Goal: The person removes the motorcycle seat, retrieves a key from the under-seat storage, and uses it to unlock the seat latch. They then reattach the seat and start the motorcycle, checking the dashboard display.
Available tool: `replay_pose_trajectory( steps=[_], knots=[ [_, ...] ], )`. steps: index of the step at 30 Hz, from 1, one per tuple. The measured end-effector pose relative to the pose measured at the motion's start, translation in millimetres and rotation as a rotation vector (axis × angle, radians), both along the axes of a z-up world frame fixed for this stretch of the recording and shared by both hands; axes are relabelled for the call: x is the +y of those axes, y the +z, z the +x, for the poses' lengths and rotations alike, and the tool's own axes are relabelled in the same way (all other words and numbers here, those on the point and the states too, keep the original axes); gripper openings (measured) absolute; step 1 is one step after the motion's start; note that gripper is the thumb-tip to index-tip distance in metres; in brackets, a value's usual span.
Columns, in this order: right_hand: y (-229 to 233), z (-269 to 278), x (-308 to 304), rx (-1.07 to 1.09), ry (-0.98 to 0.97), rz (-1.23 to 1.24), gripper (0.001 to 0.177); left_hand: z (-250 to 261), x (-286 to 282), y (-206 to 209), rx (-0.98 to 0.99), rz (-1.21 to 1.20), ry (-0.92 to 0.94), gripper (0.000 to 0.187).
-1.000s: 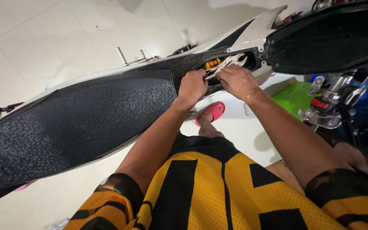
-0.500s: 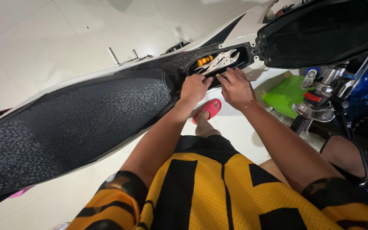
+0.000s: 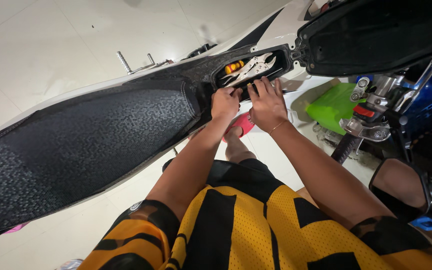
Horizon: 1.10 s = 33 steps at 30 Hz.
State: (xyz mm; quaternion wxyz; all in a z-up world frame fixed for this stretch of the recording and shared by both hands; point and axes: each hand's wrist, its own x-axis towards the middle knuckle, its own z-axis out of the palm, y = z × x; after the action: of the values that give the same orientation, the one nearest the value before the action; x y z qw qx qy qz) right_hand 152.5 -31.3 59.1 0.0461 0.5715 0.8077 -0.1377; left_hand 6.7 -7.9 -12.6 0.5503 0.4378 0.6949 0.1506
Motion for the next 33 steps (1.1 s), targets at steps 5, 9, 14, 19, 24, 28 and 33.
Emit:
replay_pose_trajectory(
  steps=[5, 9, 14, 19, 24, 28, 33],
  knots=[
    [-4, -6, 0, -0.11, -0.015, -0.069, 0.07, 7, -4, 8, 0.197, 0.107, 0.065, 0.03],
    [-8, -8, 3, -0.128, -0.031, -0.107, 0.076, 7, -1, 23, 0.16, -0.095, 0.071, 0.03],
    [1, 2, 0, 0.059, -0.041, -0.111, 0.07, 3, 0, 27, 0.189, -0.01, 0.072, 0.03],
    [22, 29, -19, 0.423, -0.349, -0.042, 0.044, -12, -8, 25, 0.047, 0.036, 0.014, 0.026],
    [40, 32, -45, 0.401, -0.441, -0.08, 0.04, -15, -12, 32, 0.02, -0.028, 0.016, 0.021],
    [51, 24, -57, 0.528, -0.513, -0.188, 0.037, -5, 0, 28, 0.066, -0.009, 0.036, 0.023],
    [56, 16, -69, 0.589, -0.483, -0.231, 0.035, -4, 5, 19, 0.11, -0.005, 0.001, 0.025]
  ],
)
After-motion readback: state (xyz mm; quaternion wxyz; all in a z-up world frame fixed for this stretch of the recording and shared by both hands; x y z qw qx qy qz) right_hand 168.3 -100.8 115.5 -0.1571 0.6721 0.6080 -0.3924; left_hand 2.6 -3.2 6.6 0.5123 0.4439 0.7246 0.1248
